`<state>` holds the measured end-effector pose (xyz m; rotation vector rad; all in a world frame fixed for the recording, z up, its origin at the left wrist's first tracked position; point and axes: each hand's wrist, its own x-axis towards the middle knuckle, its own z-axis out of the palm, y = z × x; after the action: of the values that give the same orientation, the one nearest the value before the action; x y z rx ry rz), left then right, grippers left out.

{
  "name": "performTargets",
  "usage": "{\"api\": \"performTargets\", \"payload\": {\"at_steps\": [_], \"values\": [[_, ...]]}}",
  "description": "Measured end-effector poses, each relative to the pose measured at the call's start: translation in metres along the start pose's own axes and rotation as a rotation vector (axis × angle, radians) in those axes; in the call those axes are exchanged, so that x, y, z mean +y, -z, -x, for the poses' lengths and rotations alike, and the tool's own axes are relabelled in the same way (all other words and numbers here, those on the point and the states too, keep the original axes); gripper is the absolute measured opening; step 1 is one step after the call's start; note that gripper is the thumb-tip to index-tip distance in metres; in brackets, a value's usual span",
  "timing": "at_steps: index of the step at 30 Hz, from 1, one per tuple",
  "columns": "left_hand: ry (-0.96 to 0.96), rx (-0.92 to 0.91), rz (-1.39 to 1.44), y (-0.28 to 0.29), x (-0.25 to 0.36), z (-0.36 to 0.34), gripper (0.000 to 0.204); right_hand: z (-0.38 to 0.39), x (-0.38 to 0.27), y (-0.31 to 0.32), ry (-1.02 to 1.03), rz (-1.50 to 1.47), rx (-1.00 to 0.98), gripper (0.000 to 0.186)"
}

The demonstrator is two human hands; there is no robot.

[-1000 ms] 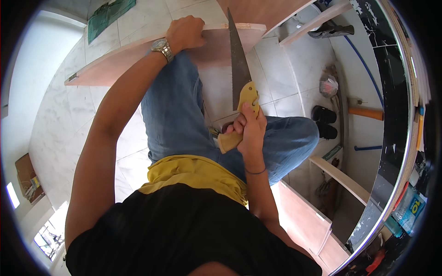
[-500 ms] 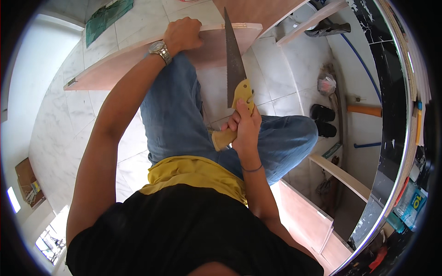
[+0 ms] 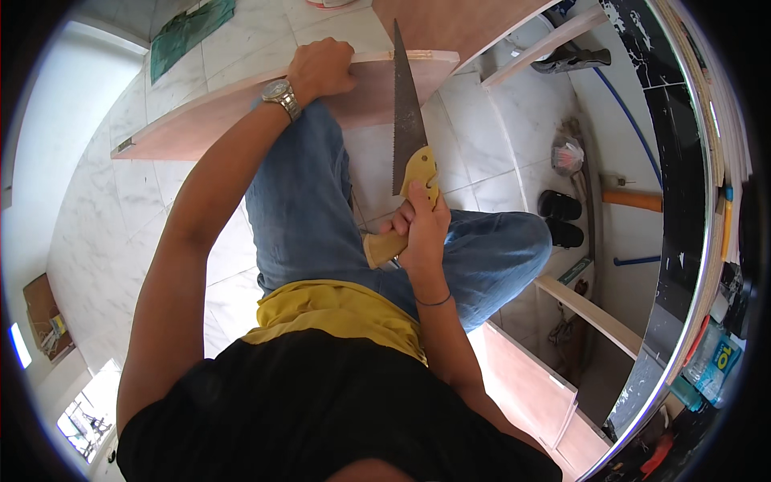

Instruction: The person saws a piece of wood using a hand saw while holding the wood steady by hand on a floor-level workspace.

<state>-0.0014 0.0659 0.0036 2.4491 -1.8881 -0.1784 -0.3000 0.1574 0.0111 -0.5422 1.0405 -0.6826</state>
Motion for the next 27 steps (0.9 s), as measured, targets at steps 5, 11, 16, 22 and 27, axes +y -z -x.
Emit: {"api": "performTargets", "payload": {"at_steps": [5, 11, 16, 22, 27], "values": [[-0.041, 0.036, -0.013, -0.002, 0.003, -0.003, 0.035, -0.081, -0.019, -0.04, 0.052, -0.036, -0.016, 0.02], [0.0, -0.002, -0.004, 0.004, -0.001, -0.004, 0.035, -0.09, -0.032, -0.044, 0.09, -0.06, -0.083, 0.018], [0.016, 0.013, -0.002, 0.001, 0.005, -0.003, 0.033, -0.078, -0.029, -0.013, 0.058, -0.043, -0.12, 0.017], [0.02, -0.041, -0.007, 0.003, 0.004, 0.002, 0.037, -0.011, -0.018, 0.03, -0.05, 0.054, -0.041, 0.019], [0.017, -0.029, -0.002, 0.005, 0.008, -0.003, 0.038, -0.087, -0.035, -0.014, 0.045, -0.004, -0.09, 0.02]]}}
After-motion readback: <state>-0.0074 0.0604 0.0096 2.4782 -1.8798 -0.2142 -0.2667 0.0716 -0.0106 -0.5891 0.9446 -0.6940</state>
